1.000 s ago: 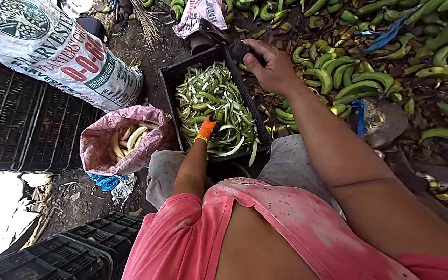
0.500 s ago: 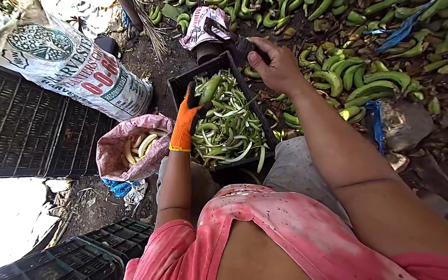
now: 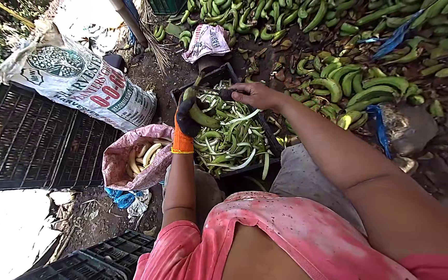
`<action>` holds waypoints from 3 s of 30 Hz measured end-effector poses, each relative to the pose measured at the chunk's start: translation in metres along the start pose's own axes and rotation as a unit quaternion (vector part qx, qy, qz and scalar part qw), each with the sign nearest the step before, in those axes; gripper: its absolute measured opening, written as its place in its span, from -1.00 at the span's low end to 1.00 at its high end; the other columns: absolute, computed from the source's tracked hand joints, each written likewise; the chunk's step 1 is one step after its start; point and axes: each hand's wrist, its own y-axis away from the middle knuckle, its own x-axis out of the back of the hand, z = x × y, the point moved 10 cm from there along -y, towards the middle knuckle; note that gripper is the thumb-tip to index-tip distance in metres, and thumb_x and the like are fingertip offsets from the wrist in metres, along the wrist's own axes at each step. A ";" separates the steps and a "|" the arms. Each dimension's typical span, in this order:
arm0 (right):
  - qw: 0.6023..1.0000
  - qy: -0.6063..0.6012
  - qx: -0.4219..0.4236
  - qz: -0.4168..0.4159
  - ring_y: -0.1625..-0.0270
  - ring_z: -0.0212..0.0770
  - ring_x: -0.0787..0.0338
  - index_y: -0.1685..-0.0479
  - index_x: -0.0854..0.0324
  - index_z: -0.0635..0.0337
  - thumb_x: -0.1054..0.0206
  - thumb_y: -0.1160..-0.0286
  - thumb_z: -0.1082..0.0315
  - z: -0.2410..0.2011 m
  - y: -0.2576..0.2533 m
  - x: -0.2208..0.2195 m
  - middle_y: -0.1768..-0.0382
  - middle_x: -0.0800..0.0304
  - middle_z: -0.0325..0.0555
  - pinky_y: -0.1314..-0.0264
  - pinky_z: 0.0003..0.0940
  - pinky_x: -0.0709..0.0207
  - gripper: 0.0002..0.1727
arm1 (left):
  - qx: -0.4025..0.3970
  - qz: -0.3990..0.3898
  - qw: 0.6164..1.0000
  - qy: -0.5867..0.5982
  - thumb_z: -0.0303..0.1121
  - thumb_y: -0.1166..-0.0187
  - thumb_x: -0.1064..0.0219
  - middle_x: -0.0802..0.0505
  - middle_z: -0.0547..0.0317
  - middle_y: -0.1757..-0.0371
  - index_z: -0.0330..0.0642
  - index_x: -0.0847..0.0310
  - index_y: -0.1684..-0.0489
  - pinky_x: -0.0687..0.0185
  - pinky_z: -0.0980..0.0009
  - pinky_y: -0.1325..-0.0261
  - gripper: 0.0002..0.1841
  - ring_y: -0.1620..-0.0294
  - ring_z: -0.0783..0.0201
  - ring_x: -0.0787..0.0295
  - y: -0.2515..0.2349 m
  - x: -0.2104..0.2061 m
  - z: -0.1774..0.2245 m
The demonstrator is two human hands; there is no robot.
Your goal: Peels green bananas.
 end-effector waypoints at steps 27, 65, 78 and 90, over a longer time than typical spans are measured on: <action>0.997 0.027 -0.020 -0.068 -0.56 0.03 -0.64 -0.63 -0.52 0.14 -0.04 -0.89 0.07 -0.001 -0.039 -0.040 -0.49 -0.68 0.11 -0.69 0.16 -0.31 -0.48 | 0.006 -0.006 0.999 -0.039 0.08 -0.83 0.29 -0.75 0.14 0.44 -0.05 -0.35 -0.52 -0.73 0.37 0.56 -0.44 0.61 0.27 -0.69 -0.015 0.002 -0.012; 0.991 0.113 -0.062 0.037 -0.01 0.23 -0.83 -0.48 -0.49 0.19 -0.55 -0.45 -0.07 0.011 -0.020 -0.014 0.03 -0.82 0.23 -0.13 0.37 -0.59 -0.28 | -0.019 0.093 0.995 0.037 0.17 -0.81 0.16 -0.76 0.17 0.10 0.16 -0.52 -0.32 -0.68 0.41 0.41 -0.53 0.39 0.31 -0.70 -0.009 0.054 -0.005; 0.969 0.227 0.034 -0.090 -0.05 0.23 -0.86 -0.40 -0.66 -0.02 -0.16 -0.67 -0.28 -0.006 -0.021 -0.069 0.05 -0.89 0.11 -0.05 0.41 -0.56 -0.38 | 0.034 0.129 0.974 0.181 -0.02 -0.83 0.20 -0.76 0.04 0.34 -0.16 -0.54 -0.03 -0.71 0.38 0.54 -0.54 0.55 0.24 -0.72 -0.021 0.060 -0.015; 0.951 0.239 -0.126 0.150 -0.32 0.45 -0.74 -0.66 -0.48 -0.07 -0.06 -0.75 -0.27 0.060 -0.059 0.006 -0.29 -0.78 0.29 -0.23 0.57 -0.44 -0.32 | 0.088 0.163 0.981 0.062 0.16 -0.84 0.31 -0.68 0.15 0.39 0.02 -0.52 -0.07 -0.59 0.38 0.52 -0.46 0.54 0.28 -0.60 0.018 0.037 -0.046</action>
